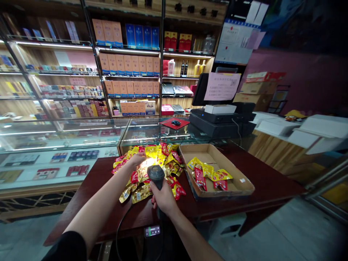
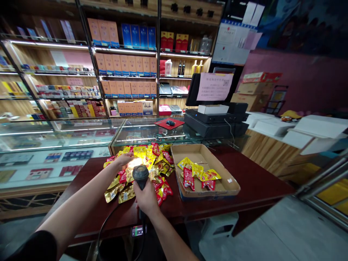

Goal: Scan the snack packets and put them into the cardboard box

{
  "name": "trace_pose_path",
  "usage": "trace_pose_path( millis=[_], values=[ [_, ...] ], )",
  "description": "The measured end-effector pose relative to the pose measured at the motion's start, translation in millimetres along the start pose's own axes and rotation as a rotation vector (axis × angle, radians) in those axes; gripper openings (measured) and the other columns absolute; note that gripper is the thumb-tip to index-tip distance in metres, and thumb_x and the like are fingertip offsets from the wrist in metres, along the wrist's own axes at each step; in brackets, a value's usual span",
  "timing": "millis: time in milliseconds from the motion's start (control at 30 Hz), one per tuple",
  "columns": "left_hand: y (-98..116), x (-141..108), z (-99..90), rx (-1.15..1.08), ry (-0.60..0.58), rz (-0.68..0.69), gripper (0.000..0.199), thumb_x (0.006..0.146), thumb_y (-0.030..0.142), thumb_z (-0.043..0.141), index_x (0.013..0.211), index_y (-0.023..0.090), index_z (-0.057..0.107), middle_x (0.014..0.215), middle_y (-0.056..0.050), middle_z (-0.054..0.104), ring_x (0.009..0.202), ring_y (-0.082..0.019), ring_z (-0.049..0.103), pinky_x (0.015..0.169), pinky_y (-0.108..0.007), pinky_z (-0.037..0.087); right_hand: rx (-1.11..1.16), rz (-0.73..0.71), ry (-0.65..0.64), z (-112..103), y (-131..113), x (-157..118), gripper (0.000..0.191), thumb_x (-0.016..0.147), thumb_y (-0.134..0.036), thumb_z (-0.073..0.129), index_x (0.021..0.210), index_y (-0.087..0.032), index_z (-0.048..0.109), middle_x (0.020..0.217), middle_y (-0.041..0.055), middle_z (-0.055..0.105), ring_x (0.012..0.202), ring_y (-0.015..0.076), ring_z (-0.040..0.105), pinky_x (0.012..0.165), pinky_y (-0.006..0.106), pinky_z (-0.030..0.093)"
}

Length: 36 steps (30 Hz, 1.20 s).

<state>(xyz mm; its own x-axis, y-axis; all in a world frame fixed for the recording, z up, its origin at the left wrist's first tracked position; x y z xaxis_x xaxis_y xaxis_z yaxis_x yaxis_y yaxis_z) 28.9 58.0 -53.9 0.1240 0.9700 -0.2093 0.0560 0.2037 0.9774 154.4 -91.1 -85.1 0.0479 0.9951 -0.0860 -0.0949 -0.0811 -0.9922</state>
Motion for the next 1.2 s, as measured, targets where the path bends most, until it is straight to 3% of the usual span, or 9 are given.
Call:
trace_pose_path(
  millis=[233, 367, 433, 533, 700, 800, 967, 1067, 1200],
  values=[
    [-7.5, -6.8, 2.3, -0.134, -0.027, -0.118, 0.043, 0.049, 0.015, 0.088, 0.082, 0.013, 0.061, 0.07, -0.003, 0.069, 0.061, -0.014, 0.066, 0.057, -0.023, 0.052, 0.029, 0.026, -0.042, -1.6, -15.0, -0.6, 0.048, 0.073, -0.057, 0.062, 0.101, -0.017, 0.055, 0.055, -0.0012, 0.061, 0.033, 0.0148, 0.053, 0.031, 0.024, 0.039],
    [-8.8, -10.9, -1.4, -0.124, -0.024, -0.118, 0.045, 0.045, 0.017, 0.09, 0.077, 0.014, 0.059, 0.07, -0.002, 0.068, 0.058, -0.011, 0.063, 0.051, -0.02, 0.048, 0.211, -0.094, 0.042, -20.0, -30.1, 19.0, 0.048, 0.067, -0.052, 0.071, 0.099, -0.016, 0.063, 0.081, 0.0055, 0.071, 0.062, 0.0186, 0.067, 0.054, 0.029, 0.052],
    [-12.5, -13.4, -4.9, -0.127, -0.003, -0.139, 0.047, 0.042, 0.016, 0.091, 0.075, 0.014, 0.057, 0.07, -0.002, 0.068, 0.058, -0.011, 0.063, 0.05, -0.019, 0.047, 0.259, -0.098, 0.103, -31.5, -33.3, 31.4, 0.046, 0.064, -0.049, 0.074, 0.095, -0.016, 0.067, 0.085, 0.0046, 0.072, 0.07, 0.0192, 0.066, 0.063, 0.03, 0.053],
    [-16.8, -19.2, -4.7, -0.143, -0.018, -0.154, 0.047, 0.042, 0.018, 0.091, 0.077, 0.014, 0.06, 0.074, -0.003, 0.069, 0.061, -0.012, 0.064, 0.052, -0.019, 0.048, 0.357, -0.009, 0.133, -41.1, -33.5, 46.6, 0.042, 0.063, -0.047, 0.075, 0.094, -0.018, 0.069, 0.079, 0.0017, 0.071, 0.066, 0.0171, 0.064, 0.059, 0.027, 0.05],
    [-17.3, -38.1, 13.3, -0.183, -0.135, -0.171, 0.043, 0.044, 0.021, 0.091, 0.073, 0.014, 0.06, 0.076, -0.003, 0.069, 0.066, -0.012, 0.065, 0.059, -0.021, 0.052, 0.542, 0.112, 0.014, -35.0, -38.1, 57.3, 0.029, 0.068, -0.04, 0.072, 0.084, -0.018, 0.066, 0.07, 0.0015, 0.067, 0.064, 0.0153, 0.064, 0.057, 0.025, 0.05],
    [-13.6, -47.3, 23.3, -0.162, -0.128, -0.188, 0.041, 0.045, 0.019, 0.091, 0.07, 0.014, 0.059, 0.071, -0.001, 0.066, 0.061, -0.009, 0.062, 0.053, -0.018, 0.05, 0.572, 0.158, -0.01, -36.3, -35.6, 58.2, 0.025, 0.07, -0.04, 0.071, 0.078, -0.017, 0.063, 0.06, 0.0, 0.063, 0.057, 0.0138, 0.061, 0.055, 0.024, 0.05],
    [-0.1, -46.7, 58.7, -0.159, -0.157, -0.201, 0.037, 0.048, 0.015, 0.09, 0.07, 0.012, 0.059, 0.07, -0.002, 0.066, 0.059, -0.01, 0.062, 0.053, -0.02, 0.054, 0.587, 0.118, 0.034, -63.3, -41.0, 57.2, 0.024, 0.072, -0.039, 0.07, 0.076, -0.016, 0.062, 0.056, -0.0015, 0.061, 0.047, 0.0103, 0.055, 0.048, 0.021, 0.047],
    [9.5, -37.3, 93.1, -0.177, -0.191, -0.192, 0.037, 0.05, 0.014, 0.089, 0.073, 0.012, 0.059, 0.072, -0.003, 0.068, 0.063, -0.014, 0.065, 0.06, -0.029, 0.059, 0.624, 0.072, 0.072, -91.5, -52.5, 55.2, 0.023, 0.073, -0.038, 0.069, 0.077, -0.017, 0.061, 0.06, 0.0005, 0.064, 0.054, 0.0131, 0.061, 0.051, 0.022, 0.049],
    [19.5, -19.4, 146.3, -0.121, -0.222, -0.163, 0.039, 0.051, 0.016, 0.089, 0.073, 0.013, 0.057, 0.068, -0.004, 0.067, 0.062, -0.016, 0.066, 0.059, -0.031, 0.06, 0.668, 0.015, 0.172, -141.4, -67.0, 49.3, 0.022, 0.075, -0.038, 0.068, 0.078, -0.017, 0.061, 0.067, 0.0035, 0.068, 0.066, 0.0164, 0.066, 0.059, 0.025, 0.054]
  ],
)
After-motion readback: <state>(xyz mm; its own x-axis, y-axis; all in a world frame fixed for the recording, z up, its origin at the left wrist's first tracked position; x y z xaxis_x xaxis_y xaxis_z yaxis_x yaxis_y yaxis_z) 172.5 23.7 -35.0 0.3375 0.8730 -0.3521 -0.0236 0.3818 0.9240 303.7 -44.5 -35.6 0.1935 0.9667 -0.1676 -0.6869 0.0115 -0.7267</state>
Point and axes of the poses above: each hand's wrist, its own x-axis towards the middle knuckle, its own z-axis out of the palm, y = z × x, the point moved 9 cm from there along x, towards the middle knuckle
